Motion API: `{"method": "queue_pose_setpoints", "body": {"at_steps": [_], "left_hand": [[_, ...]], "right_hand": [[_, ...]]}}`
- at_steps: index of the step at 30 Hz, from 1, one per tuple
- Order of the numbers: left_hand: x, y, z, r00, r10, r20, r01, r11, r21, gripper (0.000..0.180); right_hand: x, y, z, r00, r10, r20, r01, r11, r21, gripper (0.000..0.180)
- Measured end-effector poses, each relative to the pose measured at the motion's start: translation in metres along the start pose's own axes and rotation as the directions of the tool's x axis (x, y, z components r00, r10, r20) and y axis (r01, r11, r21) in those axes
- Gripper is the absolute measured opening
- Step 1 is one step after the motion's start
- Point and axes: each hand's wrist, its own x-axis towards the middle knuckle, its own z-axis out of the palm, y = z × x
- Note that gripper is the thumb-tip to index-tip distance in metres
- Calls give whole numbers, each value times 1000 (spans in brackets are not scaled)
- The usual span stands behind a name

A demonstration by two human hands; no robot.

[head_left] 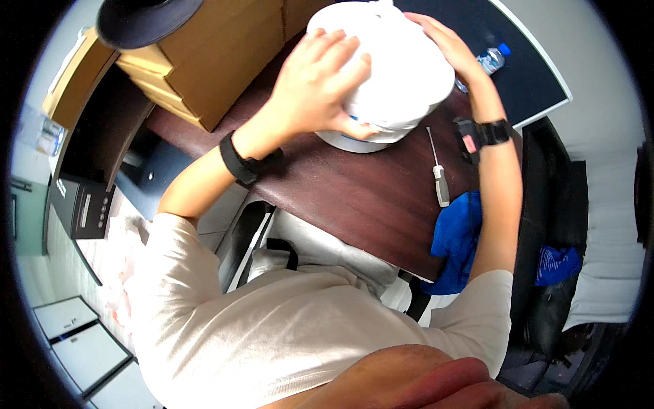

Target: The person uses a screwdriver to remove screws from a white rice cooker on a table. They open the lid, remove the inner pot, and continue unscrewing components to separate the lid from the body.

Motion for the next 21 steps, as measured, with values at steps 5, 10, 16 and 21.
{"method": "queue_pose_setpoints", "body": {"at_steps": [5,10,16,21], "left_hand": [[16,56,9,987,-142,74,127,976,178,80],[34,88,19,960,-258,111,229,947,226,80],[30,53,9,991,-97,90,105,990,-91,60],[30,-54,10,952,-166,257,282,800,-529,41]], "right_hand": [[-19,-58,12,991,-32,-127,-5,960,-280,58],[-60,-72,48,941,-167,-294,4,874,-485,48],[-76,-72,56,914,-199,-354,-36,828,-560,40],[-71,-74,58,916,-216,-337,-20,816,-577,42]]}}
